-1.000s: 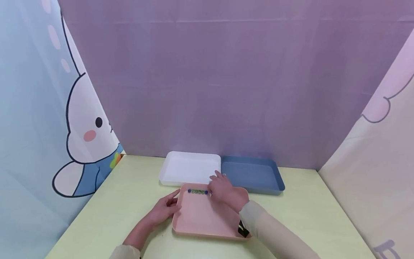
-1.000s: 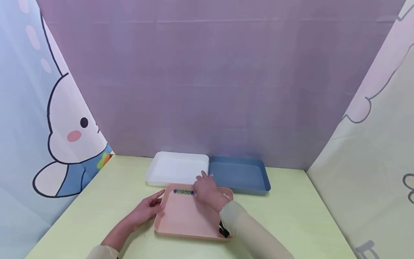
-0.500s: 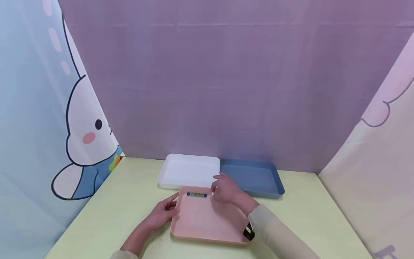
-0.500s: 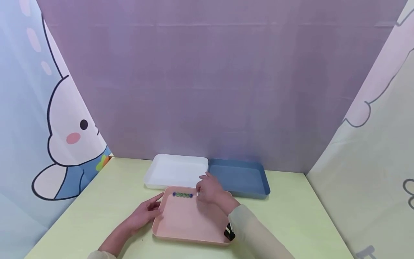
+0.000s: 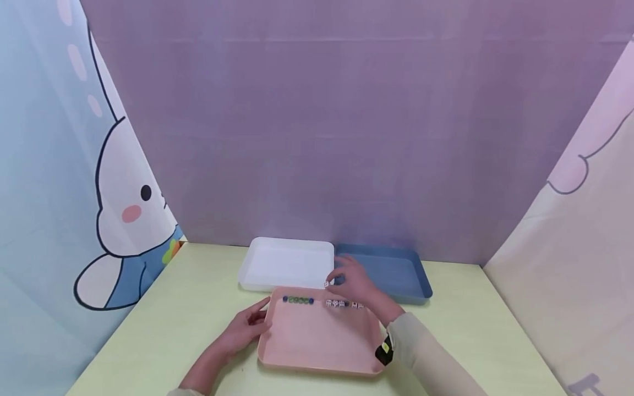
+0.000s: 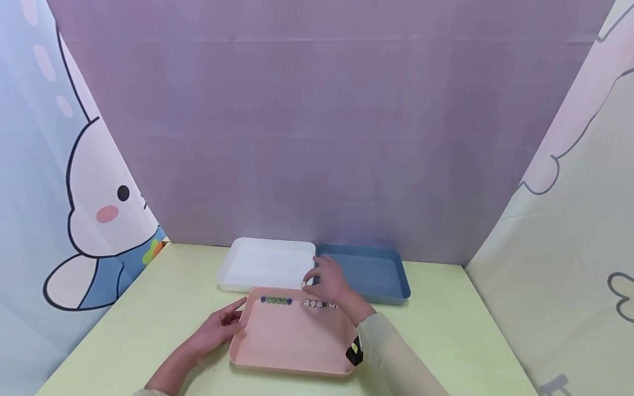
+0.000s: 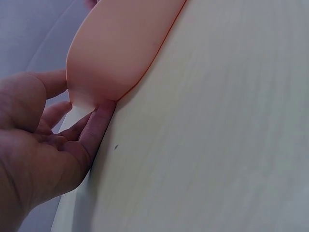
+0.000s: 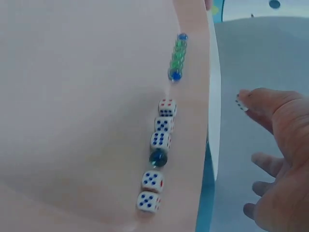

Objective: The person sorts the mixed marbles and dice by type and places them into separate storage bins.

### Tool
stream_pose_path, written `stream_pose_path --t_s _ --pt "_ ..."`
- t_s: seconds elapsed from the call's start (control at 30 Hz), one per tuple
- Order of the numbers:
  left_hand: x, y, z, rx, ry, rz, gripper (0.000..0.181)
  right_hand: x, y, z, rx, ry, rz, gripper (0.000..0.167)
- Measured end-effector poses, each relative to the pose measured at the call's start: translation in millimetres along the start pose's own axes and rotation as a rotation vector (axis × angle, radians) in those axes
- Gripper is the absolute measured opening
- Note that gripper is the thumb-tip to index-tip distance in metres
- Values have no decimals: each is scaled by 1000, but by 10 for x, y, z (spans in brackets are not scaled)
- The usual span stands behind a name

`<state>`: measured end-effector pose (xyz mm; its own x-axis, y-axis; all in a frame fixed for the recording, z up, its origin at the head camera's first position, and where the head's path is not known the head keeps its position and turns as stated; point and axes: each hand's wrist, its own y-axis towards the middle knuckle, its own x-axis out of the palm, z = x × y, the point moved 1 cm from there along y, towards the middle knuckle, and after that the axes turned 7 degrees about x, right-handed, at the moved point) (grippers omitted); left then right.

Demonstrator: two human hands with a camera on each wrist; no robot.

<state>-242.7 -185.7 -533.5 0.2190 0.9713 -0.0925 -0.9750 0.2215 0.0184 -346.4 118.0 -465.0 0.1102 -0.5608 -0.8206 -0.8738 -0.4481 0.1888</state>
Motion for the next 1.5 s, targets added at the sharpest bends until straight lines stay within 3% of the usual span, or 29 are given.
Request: stream_pose_path --t_s 0.17,0.43,0.83,1.5 --pt "-4 -2 -3 4 -3 -9 67 -7 -33 128 94 126 78 9" --pt "-4 -5 -30 -11 2 -10 67 -48 23 423 146 273 164 14" --pt "16 -20 -17 -25 -7 -10 67 -137 182 743 369 431 170 28" --pt "-1 -2 5 -29 -15 -7 67 -186 367 982 430 445 199 30"
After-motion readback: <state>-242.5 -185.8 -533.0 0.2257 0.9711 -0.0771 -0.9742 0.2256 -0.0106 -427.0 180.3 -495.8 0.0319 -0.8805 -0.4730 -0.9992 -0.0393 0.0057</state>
